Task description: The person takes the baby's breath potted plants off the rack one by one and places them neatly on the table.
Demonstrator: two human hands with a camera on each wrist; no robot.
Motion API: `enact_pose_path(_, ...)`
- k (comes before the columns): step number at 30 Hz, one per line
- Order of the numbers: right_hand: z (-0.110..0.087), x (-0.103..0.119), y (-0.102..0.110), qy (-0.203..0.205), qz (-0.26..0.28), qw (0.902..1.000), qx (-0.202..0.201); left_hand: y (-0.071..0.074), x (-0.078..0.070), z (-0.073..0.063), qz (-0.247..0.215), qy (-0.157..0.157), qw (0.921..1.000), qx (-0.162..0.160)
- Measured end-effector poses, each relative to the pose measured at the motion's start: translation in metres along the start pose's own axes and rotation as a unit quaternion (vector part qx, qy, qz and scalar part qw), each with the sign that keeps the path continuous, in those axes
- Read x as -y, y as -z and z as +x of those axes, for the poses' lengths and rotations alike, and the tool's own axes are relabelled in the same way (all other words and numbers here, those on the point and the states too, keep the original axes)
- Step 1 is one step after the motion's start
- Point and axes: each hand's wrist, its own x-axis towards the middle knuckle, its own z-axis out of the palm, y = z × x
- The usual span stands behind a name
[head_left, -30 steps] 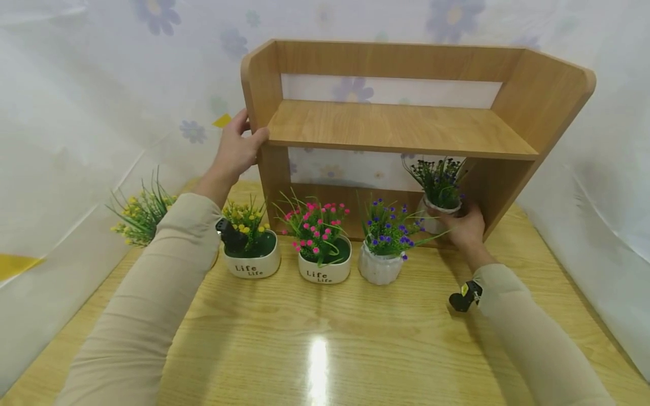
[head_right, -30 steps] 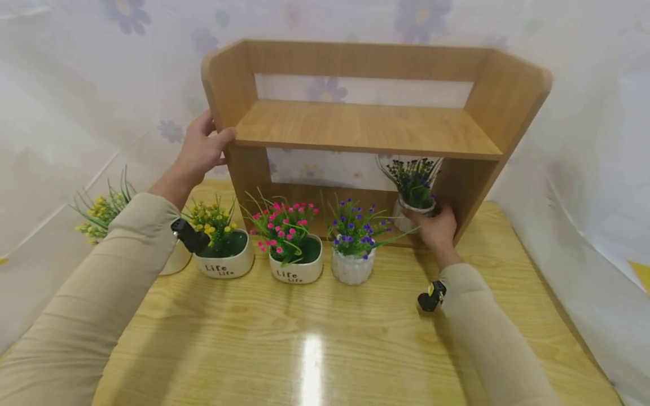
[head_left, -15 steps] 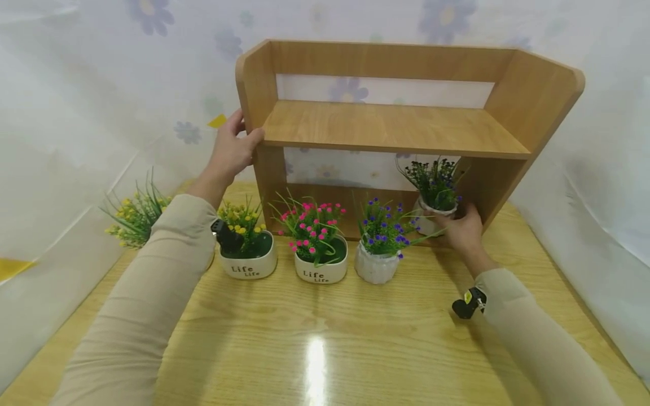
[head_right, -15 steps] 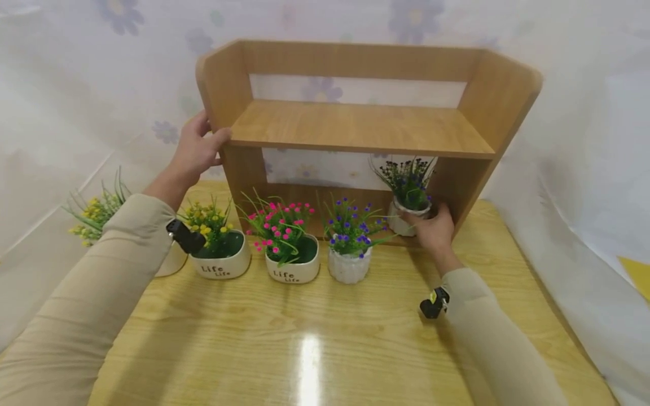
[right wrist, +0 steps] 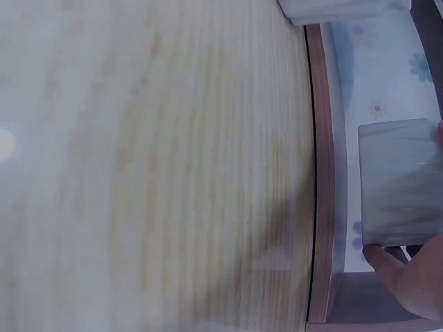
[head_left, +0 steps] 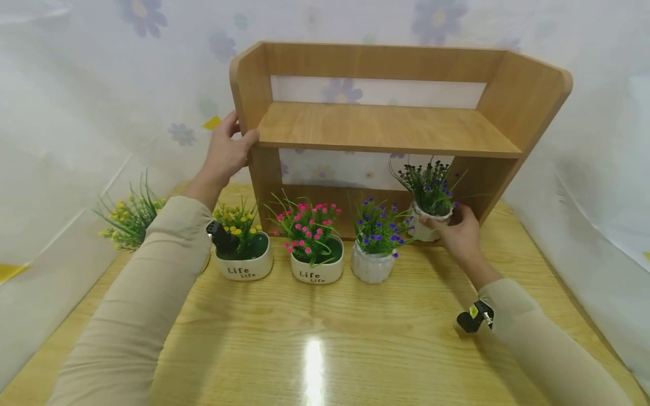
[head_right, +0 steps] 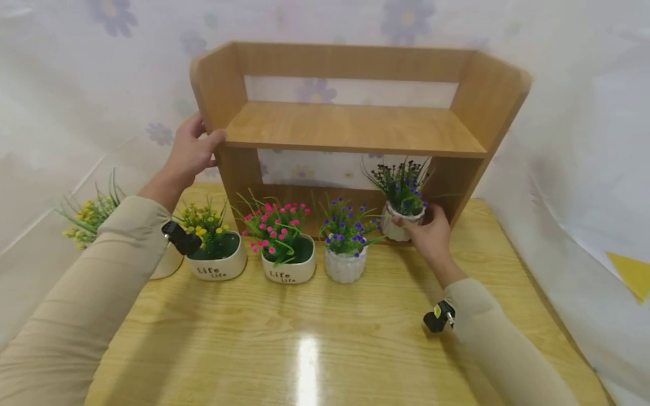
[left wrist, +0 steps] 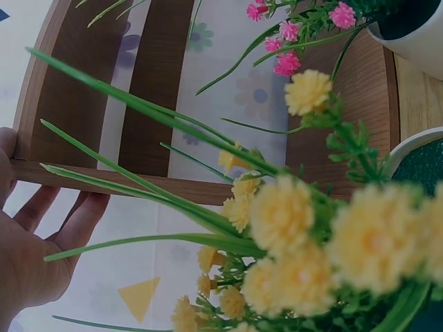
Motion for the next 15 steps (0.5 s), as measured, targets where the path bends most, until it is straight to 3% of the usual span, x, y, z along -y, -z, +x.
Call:
enact_pose_path(8, -0.01, -0.003, 0.005, 0.002, 0.034, 0.9994, 0.007, 0.001, 0.0, 0.0, 0.0, 0.002, 1.0, -0.001)
enact_pose_path(15, -0.02, -0.004, 0.011, 0.012, 0.02, 0.9997, 0.007, 0.003, 0.002, 0.002, 0.001, 0.002, 1.0, 0.0)
